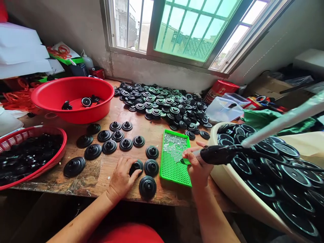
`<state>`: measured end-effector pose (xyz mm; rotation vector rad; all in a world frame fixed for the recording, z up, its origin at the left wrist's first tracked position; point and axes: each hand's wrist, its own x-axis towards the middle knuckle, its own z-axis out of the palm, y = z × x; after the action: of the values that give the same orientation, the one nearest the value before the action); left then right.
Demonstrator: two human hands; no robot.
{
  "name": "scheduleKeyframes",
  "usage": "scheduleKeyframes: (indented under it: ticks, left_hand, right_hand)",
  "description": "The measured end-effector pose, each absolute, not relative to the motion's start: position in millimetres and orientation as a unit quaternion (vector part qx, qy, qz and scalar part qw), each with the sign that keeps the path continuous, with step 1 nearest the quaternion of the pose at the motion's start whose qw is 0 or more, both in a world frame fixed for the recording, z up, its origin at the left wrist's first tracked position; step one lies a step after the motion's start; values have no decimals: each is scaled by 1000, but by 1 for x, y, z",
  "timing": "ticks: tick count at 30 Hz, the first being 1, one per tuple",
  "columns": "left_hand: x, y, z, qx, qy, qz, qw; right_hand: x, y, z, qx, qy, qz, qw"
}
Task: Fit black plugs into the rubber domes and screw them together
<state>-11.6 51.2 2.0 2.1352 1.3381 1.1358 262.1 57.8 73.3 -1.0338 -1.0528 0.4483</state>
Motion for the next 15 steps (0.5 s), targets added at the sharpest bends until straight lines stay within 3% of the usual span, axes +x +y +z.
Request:
scheduleKeyframes:
  ticks: [5,9,15]
  left_hand:
    - [-11,53,4,749,481,399,221]
    - [-10,53,5,742,490,394,232]
    - [-9,55,6,739,500,378,247]
  right_hand:
    - [240,47,101,-410,-493,225,734]
    - [197,44,118,-322,-520,315,726]
    - [139,55,100,-311,-560,389,663]
